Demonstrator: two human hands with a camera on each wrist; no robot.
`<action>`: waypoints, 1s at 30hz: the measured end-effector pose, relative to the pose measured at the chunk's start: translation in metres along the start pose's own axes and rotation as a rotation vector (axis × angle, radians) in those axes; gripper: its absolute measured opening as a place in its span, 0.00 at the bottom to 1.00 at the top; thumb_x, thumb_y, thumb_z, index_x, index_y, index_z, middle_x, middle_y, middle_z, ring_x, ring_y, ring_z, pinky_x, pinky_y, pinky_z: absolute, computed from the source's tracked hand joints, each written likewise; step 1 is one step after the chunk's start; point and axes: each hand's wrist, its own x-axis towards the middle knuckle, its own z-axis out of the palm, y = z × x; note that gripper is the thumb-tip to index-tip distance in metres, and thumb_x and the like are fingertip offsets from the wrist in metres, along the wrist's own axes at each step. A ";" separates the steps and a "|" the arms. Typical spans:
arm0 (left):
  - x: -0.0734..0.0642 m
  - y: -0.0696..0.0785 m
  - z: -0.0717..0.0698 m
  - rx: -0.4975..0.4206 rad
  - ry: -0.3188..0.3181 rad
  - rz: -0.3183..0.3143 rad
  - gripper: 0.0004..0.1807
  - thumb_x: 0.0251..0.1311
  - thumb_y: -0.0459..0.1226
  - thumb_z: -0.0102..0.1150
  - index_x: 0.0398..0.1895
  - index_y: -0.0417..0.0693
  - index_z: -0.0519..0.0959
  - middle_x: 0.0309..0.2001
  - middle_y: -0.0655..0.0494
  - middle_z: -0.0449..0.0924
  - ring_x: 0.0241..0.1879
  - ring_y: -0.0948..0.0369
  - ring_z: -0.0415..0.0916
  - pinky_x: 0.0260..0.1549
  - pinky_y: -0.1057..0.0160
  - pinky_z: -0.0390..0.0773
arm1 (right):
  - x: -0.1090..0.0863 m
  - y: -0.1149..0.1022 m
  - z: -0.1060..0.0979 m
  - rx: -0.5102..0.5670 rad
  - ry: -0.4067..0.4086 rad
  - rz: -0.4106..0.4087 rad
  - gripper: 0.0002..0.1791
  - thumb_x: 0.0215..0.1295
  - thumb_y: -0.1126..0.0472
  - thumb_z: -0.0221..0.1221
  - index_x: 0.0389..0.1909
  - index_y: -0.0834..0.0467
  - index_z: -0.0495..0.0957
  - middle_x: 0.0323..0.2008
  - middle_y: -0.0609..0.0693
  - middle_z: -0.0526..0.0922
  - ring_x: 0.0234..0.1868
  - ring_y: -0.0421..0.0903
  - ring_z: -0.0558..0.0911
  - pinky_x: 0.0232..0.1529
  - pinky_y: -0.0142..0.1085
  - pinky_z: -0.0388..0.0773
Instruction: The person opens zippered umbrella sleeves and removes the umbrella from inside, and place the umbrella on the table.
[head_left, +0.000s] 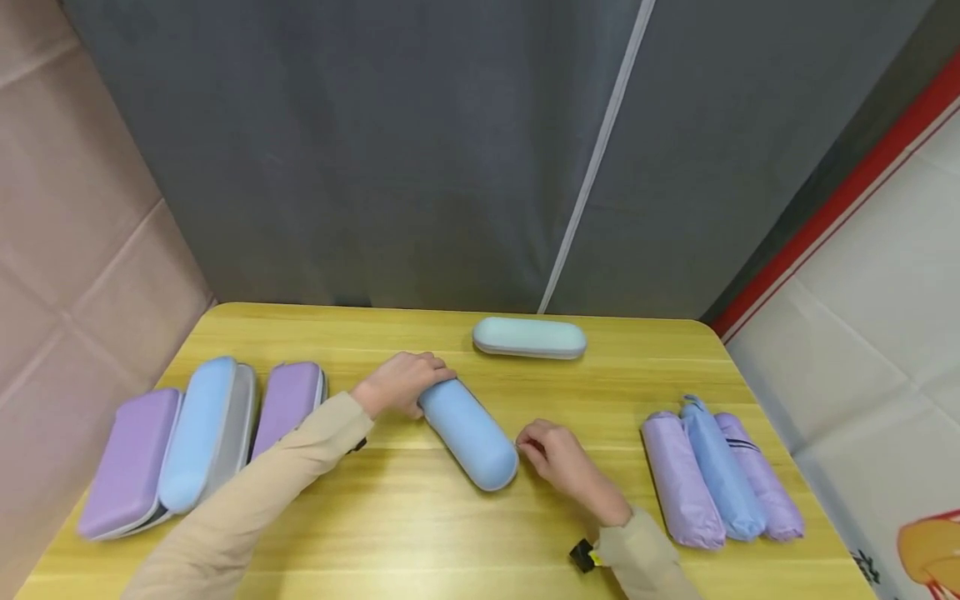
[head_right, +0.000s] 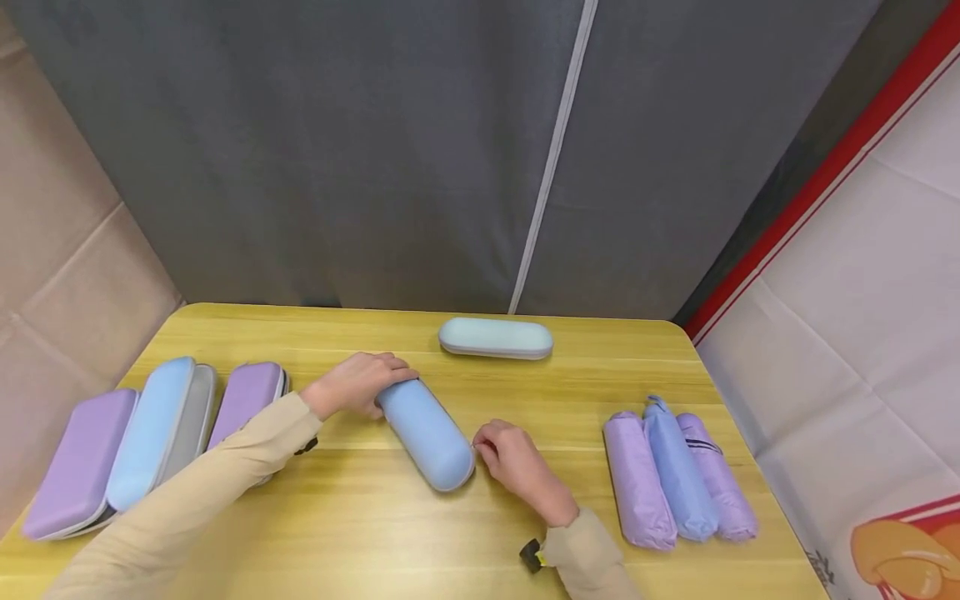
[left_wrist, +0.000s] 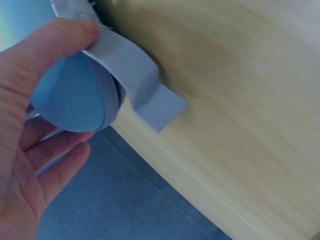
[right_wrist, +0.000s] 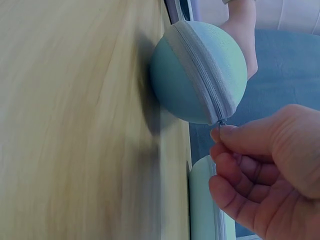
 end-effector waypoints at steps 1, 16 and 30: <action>0.000 0.001 -0.001 -0.005 0.002 -0.001 0.38 0.34 0.42 0.76 0.56 0.46 0.75 0.49 0.50 0.77 0.47 0.54 0.74 0.44 0.55 0.77 | -0.001 0.001 -0.001 -0.002 -0.001 -0.002 0.04 0.58 0.70 0.61 0.28 0.59 0.80 0.29 0.48 0.80 0.30 0.41 0.79 0.30 0.30 0.77; -0.008 0.008 -0.005 -0.088 -0.032 -0.146 0.33 0.28 0.50 0.75 0.41 0.43 0.80 0.37 0.52 0.79 0.36 0.57 0.77 0.38 0.58 0.79 | -0.017 0.011 -0.008 -0.047 0.036 0.103 0.04 0.55 0.71 0.62 0.25 0.60 0.79 0.25 0.47 0.78 0.25 0.37 0.74 0.24 0.28 0.72; -0.015 0.016 -0.004 -0.164 0.027 -0.237 0.28 0.23 0.47 0.75 0.32 0.43 0.81 0.30 0.54 0.78 0.27 0.61 0.75 0.29 0.62 0.78 | -0.017 0.013 -0.007 -0.011 0.064 0.042 0.04 0.53 0.72 0.64 0.25 0.61 0.81 0.25 0.49 0.80 0.25 0.37 0.75 0.24 0.27 0.73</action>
